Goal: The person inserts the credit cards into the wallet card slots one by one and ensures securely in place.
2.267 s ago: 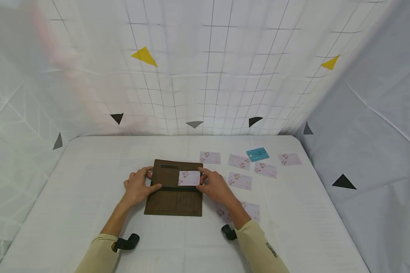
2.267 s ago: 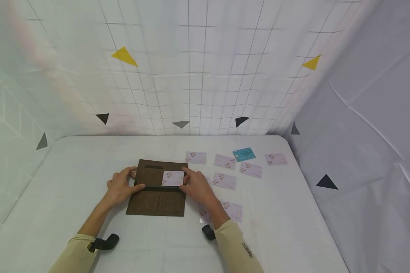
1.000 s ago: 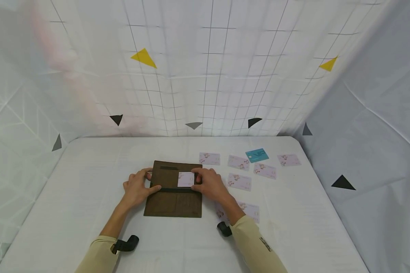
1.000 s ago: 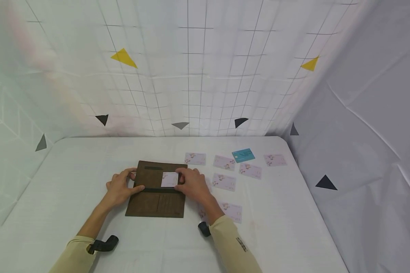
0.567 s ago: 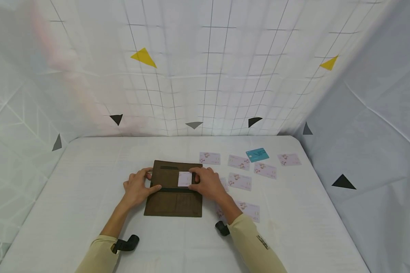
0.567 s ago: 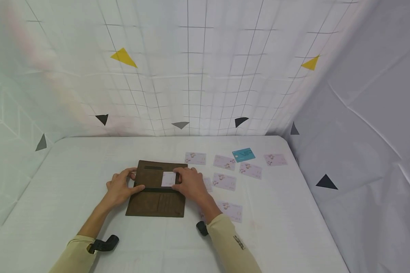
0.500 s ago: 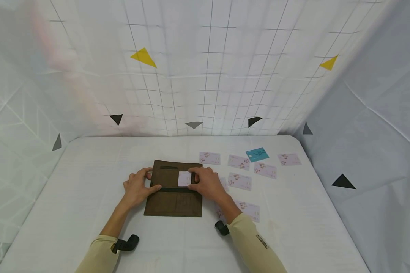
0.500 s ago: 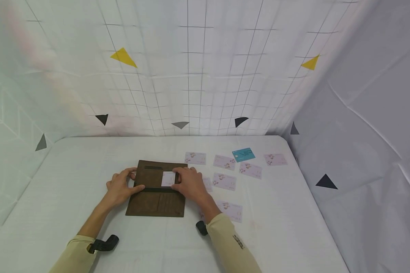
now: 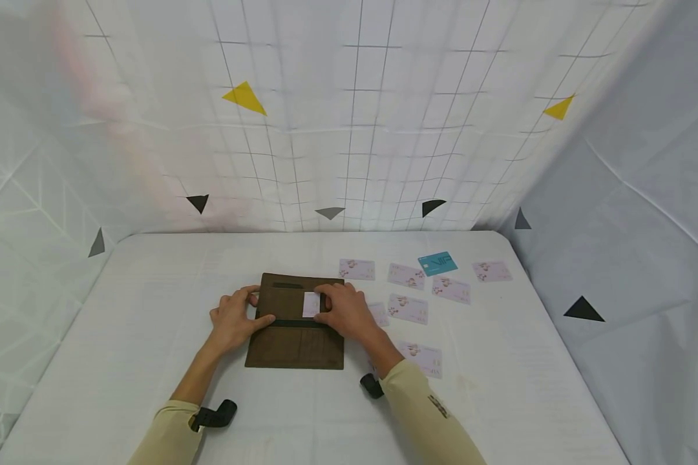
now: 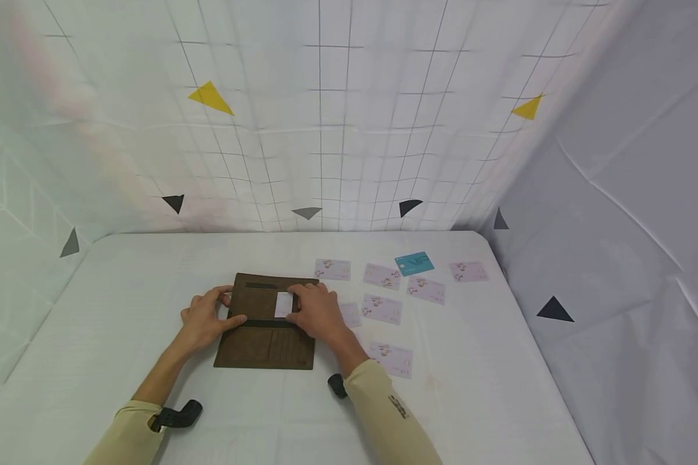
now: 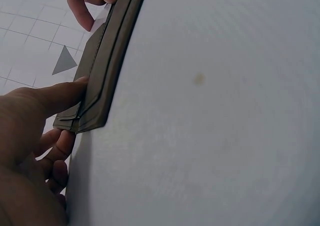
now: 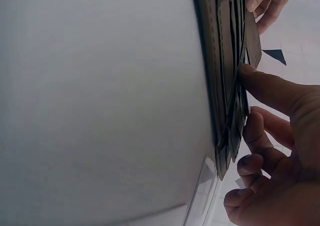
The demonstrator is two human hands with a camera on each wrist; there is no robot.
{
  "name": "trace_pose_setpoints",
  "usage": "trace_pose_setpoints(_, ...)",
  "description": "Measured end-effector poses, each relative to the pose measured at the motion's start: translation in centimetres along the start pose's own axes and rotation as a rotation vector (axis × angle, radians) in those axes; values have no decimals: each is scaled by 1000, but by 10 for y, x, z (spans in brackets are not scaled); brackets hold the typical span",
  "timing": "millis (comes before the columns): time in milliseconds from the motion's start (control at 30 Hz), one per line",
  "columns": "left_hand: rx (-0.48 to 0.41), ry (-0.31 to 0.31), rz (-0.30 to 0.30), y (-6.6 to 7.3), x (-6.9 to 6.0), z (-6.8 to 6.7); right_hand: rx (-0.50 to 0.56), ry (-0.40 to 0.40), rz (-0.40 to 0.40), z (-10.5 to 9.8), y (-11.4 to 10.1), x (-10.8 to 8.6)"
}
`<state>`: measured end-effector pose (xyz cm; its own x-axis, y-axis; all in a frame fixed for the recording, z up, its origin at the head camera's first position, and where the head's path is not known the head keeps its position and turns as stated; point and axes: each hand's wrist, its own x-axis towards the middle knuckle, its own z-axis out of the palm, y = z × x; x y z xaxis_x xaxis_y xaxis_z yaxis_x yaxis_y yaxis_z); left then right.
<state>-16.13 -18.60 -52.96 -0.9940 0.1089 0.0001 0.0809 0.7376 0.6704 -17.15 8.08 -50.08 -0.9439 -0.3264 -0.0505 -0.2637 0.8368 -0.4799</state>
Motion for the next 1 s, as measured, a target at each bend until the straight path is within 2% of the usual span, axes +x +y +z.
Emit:
trace_pose_setpoints(500,7,-5,2,2,-1,0,-30,-3,-13,3,-1,3)
trace_pose_setpoints(733,11,-7,1,1,-1,0,8,2,10,0,2,1)
trace_pose_setpoints(1000,10,0,2,2,-2,0,-31,3,12,-3,8,0)
